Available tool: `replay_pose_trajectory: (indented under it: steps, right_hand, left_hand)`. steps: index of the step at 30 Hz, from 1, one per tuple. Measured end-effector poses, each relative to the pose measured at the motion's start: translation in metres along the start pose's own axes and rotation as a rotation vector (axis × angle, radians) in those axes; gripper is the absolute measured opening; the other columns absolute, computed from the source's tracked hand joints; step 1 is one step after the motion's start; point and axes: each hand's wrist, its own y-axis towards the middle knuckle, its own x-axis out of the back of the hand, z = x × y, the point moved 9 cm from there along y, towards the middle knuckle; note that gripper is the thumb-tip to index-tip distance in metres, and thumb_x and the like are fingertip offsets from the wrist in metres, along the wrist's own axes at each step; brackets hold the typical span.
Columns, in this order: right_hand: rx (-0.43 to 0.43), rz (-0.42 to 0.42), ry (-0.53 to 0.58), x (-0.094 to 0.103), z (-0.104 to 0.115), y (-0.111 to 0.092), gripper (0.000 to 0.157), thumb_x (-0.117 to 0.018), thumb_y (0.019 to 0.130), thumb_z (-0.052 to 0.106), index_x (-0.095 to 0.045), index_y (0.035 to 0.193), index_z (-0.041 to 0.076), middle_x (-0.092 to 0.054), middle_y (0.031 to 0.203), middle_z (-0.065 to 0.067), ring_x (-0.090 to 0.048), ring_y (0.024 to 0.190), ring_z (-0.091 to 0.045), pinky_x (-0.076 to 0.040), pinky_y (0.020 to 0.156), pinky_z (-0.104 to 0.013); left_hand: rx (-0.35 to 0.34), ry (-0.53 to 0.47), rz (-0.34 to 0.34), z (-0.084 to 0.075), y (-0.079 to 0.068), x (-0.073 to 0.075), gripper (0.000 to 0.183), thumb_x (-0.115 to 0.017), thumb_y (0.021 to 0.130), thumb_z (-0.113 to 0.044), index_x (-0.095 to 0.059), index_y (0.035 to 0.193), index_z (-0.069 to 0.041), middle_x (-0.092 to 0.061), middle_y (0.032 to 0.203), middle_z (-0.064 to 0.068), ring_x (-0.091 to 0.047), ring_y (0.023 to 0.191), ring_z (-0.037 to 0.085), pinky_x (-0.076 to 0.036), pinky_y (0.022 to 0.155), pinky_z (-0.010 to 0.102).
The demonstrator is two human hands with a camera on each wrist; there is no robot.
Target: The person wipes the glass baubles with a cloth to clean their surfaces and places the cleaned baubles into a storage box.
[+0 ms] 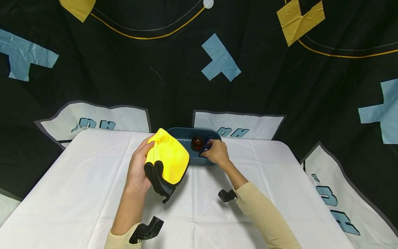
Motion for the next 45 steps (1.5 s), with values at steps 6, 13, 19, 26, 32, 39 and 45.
replay_pose_trajectory:
  steps: [6, 13, 19, 26, 32, 39, 45]
  right_hand:
    - [0.023, 0.003, 0.006, -0.002, 0.001, -0.002, 0.054, -0.092, 0.072, 0.020, -0.071, 0.116, -0.002, -0.072, 0.118, -0.022, -0.063, 0.115, -0.042, -0.052, 0.099, -0.051]
    - [0.041, -0.011, 0.066, 0.002, 0.001, -0.002, 0.058, -0.089, 0.076, 0.019, -0.066, 0.126, -0.002, -0.070, 0.120, -0.022, -0.062, 0.116, -0.041, -0.051, 0.100, -0.051]
    - [0.026, -0.046, 0.157, 0.021, 0.001, -0.011, 0.057, -0.085, 0.081, 0.018, -0.064, 0.130, 0.000, -0.070, 0.113, -0.022, -0.066, 0.104, -0.036, -0.055, 0.089, -0.050]
    - [0.033, -0.081, 0.195, 0.039, -0.004, -0.023, 0.050, -0.080, 0.086, 0.016, -0.064, 0.130, -0.001, -0.071, 0.106, -0.018, -0.067, 0.098, -0.031, -0.055, 0.086, -0.047]
    - [0.007, -0.110, 0.238, 0.049, -0.016, -0.030, 0.044, -0.077, 0.088, 0.017, -0.066, 0.128, 0.000, -0.072, 0.102, -0.016, -0.069, 0.096, -0.029, -0.057, 0.085, -0.045]
    - [-0.010, -0.169, 0.241, 0.061, -0.028, -0.032, 0.038, -0.076, 0.089, 0.017, -0.069, 0.123, 0.002, -0.073, 0.094, -0.013, -0.070, 0.091, -0.027, -0.057, 0.080, -0.042]
    - [-0.022, -0.204, 0.230, 0.066, -0.035, -0.034, 0.033, -0.077, 0.087, 0.016, -0.072, 0.117, 0.002, -0.075, 0.089, -0.013, -0.071, 0.084, -0.026, -0.054, 0.075, -0.037]
  left_hand:
    - [0.008, -0.005, -0.003, 0.001, 0.000, 0.000, 0.047, -0.047, 0.106, -0.035, -0.042, 0.153, -0.029, -0.044, 0.146, -0.004, -0.046, 0.131, 0.018, -0.048, 0.106, 0.024]
    - [-0.006, 0.004, -0.010, -0.008, 0.000, 0.014, 0.046, -0.043, 0.108, -0.034, -0.042, 0.153, -0.027, -0.041, 0.149, -0.003, -0.042, 0.133, 0.016, -0.047, 0.107, 0.023]
    - [0.008, 0.136, -0.082, -0.023, 0.005, 0.046, 0.047, -0.043, 0.107, -0.041, -0.042, 0.154, -0.033, -0.035, 0.157, -0.004, -0.038, 0.136, 0.015, -0.037, 0.118, 0.030]
    - [0.011, 0.299, -0.178, -0.043, 0.013, 0.091, 0.051, -0.043, 0.107, -0.045, -0.039, 0.156, -0.033, -0.030, 0.161, -0.001, -0.036, 0.136, 0.016, -0.028, 0.124, 0.040]
    - [-0.015, 0.483, -0.237, -0.053, 0.016, 0.118, 0.053, -0.038, 0.107, -0.046, -0.037, 0.158, -0.032, -0.028, 0.163, 0.005, -0.034, 0.136, 0.022, -0.027, 0.124, 0.047]
    - [-0.147, 0.827, -0.321, -0.073, 0.016, 0.128, 0.053, -0.029, 0.108, -0.041, -0.036, 0.159, -0.026, -0.035, 0.161, 0.014, -0.042, 0.133, 0.034, -0.041, 0.113, 0.052]
    - [-0.365, 1.228, -0.246, -0.063, 0.018, 0.098, 0.045, -0.037, 0.108, -0.028, -0.051, 0.148, -0.012, -0.063, 0.128, 0.025, -0.058, 0.086, 0.029, -0.042, 0.067, 0.033]
